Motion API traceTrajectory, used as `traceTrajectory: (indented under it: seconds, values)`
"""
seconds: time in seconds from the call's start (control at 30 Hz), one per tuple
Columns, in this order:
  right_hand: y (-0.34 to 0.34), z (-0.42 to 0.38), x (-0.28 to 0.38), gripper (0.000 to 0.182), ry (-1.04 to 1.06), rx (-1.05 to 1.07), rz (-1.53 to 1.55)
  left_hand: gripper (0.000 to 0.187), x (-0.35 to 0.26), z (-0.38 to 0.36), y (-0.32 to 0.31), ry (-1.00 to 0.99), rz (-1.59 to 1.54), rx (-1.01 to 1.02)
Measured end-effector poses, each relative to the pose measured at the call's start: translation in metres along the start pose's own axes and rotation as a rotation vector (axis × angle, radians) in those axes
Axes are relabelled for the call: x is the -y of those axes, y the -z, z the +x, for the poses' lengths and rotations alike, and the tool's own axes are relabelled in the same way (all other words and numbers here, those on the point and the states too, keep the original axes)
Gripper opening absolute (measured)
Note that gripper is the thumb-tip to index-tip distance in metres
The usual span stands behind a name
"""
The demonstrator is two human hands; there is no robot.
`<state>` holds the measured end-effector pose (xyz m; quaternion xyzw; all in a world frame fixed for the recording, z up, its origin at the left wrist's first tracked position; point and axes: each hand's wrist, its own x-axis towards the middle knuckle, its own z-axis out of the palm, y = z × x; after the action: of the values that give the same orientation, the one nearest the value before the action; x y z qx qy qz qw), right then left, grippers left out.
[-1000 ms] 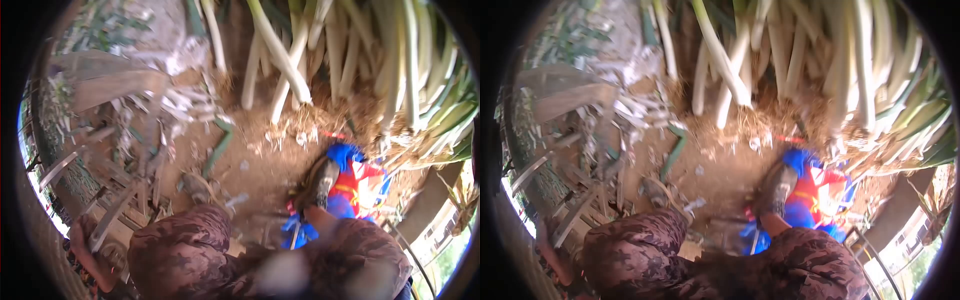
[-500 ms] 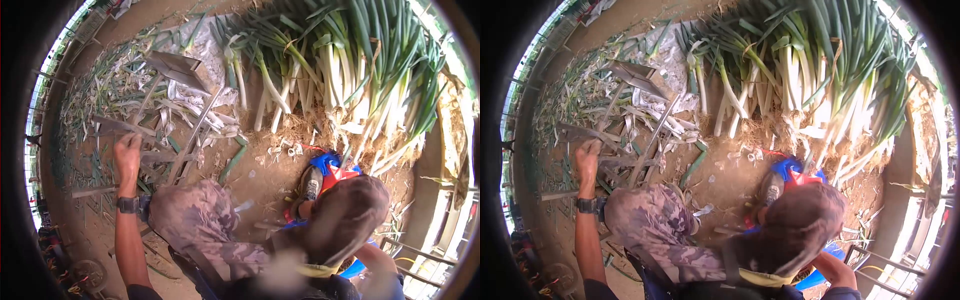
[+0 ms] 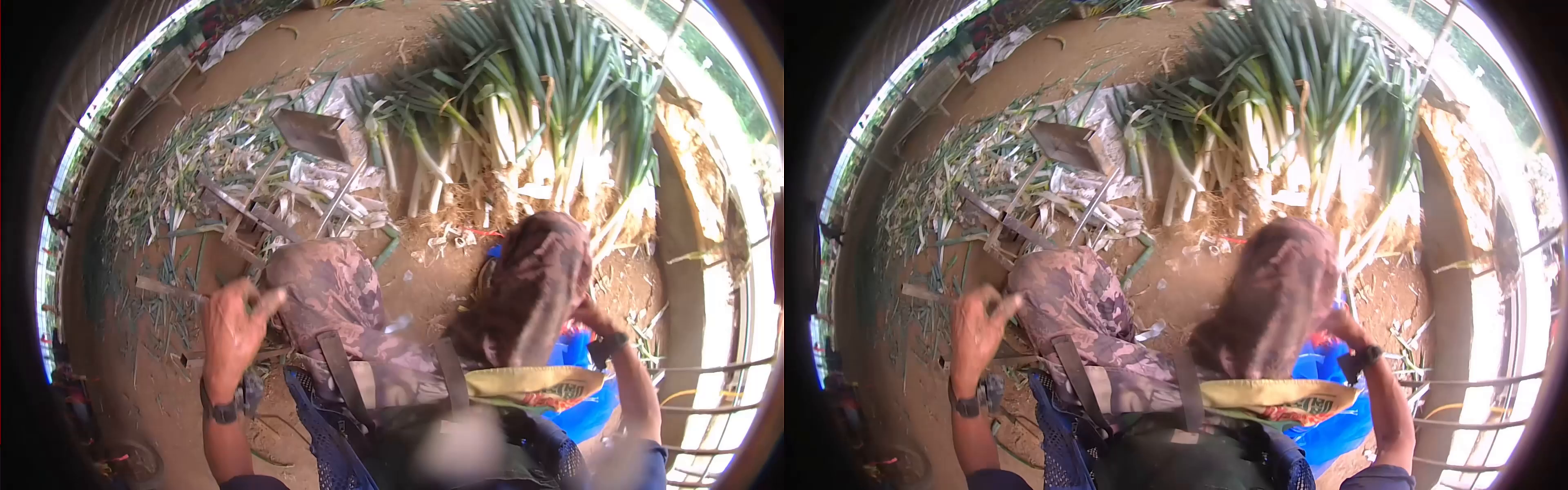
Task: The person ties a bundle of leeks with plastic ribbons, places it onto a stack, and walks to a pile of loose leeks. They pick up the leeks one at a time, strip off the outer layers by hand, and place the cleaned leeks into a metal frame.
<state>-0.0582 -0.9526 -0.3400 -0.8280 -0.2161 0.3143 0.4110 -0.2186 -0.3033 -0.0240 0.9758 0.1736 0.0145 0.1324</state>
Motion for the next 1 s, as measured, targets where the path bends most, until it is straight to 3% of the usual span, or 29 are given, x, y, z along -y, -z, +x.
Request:
traceTrajectory:
  seconds: [0.03,0.07,0.1,0.23,0.3,0.37,0.43,0.5,0.53,0.57,0.63,0.7,0.73,0.77,0.83,0.87,0.9,0.93,0.97,1.0]
  values:
    - [0.014,-0.008,0.106,0.02,-0.066,-0.125,0.177,0.052,-0.006,-0.016,-0.008,-0.041,-0.044,-0.037]
    - [0.036,-0.01,0.095,0.025,-0.106,-0.07,0.156,0.05,-0.019,-0.03,-0.011,-0.074,-0.081,0.012]
    - [0.04,-0.012,0.152,0.033,-0.13,-0.191,0.256,0.048,-0.031,-0.042,-0.014,-0.104,-0.114,0.059]
    - [0.062,-0.01,0.227,0.049,-0.043,-0.351,0.087,0.034,-0.03,-0.057,-0.04,-0.197,0.006,0.009]
    - [0.06,-0.012,0.246,0.042,0.038,-0.365,0.095,0.023,-0.017,-0.052,-0.06,-0.29,-0.262,0.004]
    - [0.055,-0.021,0.273,0.036,0.07,-0.298,0.207,0.017,0.003,-0.042,-0.077,-0.387,-0.192,-0.029]
    - [0.047,-0.024,0.27,0.032,0.121,-0.26,0.205,0.016,-0.006,-0.034,-0.077,-0.099,-0.631,0.288]
    - [0.041,-0.033,0.275,0.03,0.14,-0.208,0.096,0.017,-0.009,-0.05,-0.076,-0.002,-0.565,0.375]
    - [0.04,-0.04,0.275,0.03,0.179,-0.174,0.072,0.021,-0.038,-0.053,-0.049,-0.3,-0.497,0.694]
    - [0.04,-0.048,0.276,0.03,0.216,-0.138,0.047,0.02,-0.045,-0.068,-0.046,-0.201,-0.38,0.877]
    - [0.042,-0.064,0.302,0.03,0.23,-0.133,0.089,0.03,-0.061,-0.076,-0.035,-0.414,-0.076,0.921]
    - [0.054,-0.072,0.339,0.033,0.286,-0.154,-0.061,0.032,-0.057,-0.061,-0.012,-0.579,0.101,0.859]
    - [0.059,-0.075,0.359,0.032,0.395,-0.192,-0.016,0.033,-0.065,-0.052,0.007,-0.62,0.015,0.786]
    - [0.065,-0.077,0.38,0.032,0.506,-0.223,0.03,0.03,-0.09,-0.045,0.031,-0.627,-0.039,0.639]
    - [0.076,-0.08,0.428,0.034,0.538,-0.253,0.313,0.029,-0.133,-0.019,0.071,-0.812,-0.016,0.275]
    - [0.079,-0.081,0.457,0.036,0.585,-0.312,0.34,0.032,-0.15,0.004,0.084,-0.693,-0.135,0.292]
    - [0.08,-0.073,0.477,0.039,0.632,-0.367,0.371,0.035,-0.169,0.011,0.103,-0.586,-0.181,0.173]
    - [0.08,-0.054,0.484,0.038,0.811,-0.422,0.312,0.035,-0.174,0.03,0.103,-0.542,-0.307,-0.049]
    - [0.085,-0.034,0.492,0.038,0.987,-0.479,0.25,0.042,-0.172,0.072,0.113,-0.593,-0.507,0.076]
    - [0.098,-0.021,0.506,0.034,1.041,-0.094,0.51,0.04,-0.168,0.102,0.113,-0.788,-0.814,0.138]
